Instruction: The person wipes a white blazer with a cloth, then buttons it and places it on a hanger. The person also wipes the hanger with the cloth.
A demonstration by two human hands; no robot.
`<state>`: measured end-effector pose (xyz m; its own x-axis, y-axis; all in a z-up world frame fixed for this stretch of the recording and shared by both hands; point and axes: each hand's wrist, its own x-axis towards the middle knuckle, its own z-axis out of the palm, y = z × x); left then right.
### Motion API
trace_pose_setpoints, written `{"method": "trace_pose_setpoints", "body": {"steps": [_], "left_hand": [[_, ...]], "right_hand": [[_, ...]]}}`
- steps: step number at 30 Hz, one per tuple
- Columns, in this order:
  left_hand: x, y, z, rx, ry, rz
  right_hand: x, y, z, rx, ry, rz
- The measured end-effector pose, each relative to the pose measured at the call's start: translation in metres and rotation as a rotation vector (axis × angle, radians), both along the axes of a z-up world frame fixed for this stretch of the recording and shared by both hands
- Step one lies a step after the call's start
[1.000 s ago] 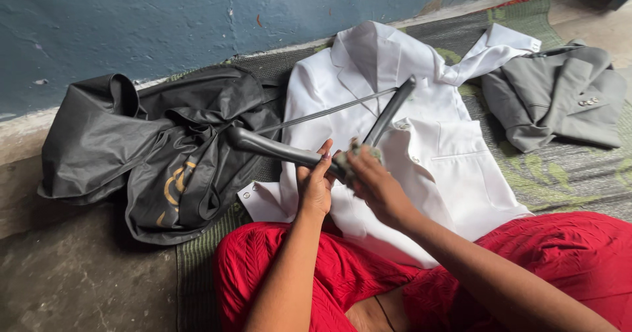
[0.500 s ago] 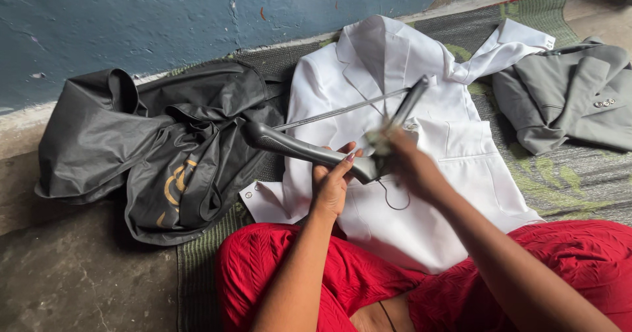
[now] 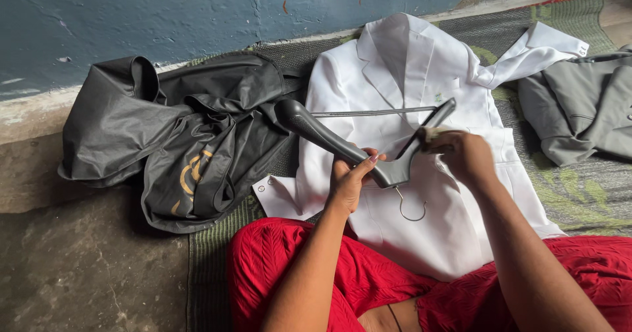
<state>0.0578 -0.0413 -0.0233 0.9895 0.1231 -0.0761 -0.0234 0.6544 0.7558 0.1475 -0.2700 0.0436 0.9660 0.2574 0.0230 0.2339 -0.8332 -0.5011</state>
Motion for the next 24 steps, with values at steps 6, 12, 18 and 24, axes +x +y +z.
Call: {"method": "trace_pose_setpoints", "body": {"steps": [6,12,18,24], "left_hand": [[0.007,-0.006,-0.018,0.012,0.019,-0.006],[0.022,-0.018,-0.063,0.159,-0.194,-0.028],[0.017,-0.018,-0.048,0.174,-0.124,-0.100],[0.006,-0.020,-0.027,0.098,-0.157,-0.147]], "right_hand": [[-0.030,0.031,0.028,0.595,-0.209,0.352],[-0.085,0.147,0.044,0.518,-0.306,0.569],[-0.088,0.206,0.092,0.299,-0.778,0.500],[-0.079,0.221,0.096,0.240,-0.819,0.535]]}}
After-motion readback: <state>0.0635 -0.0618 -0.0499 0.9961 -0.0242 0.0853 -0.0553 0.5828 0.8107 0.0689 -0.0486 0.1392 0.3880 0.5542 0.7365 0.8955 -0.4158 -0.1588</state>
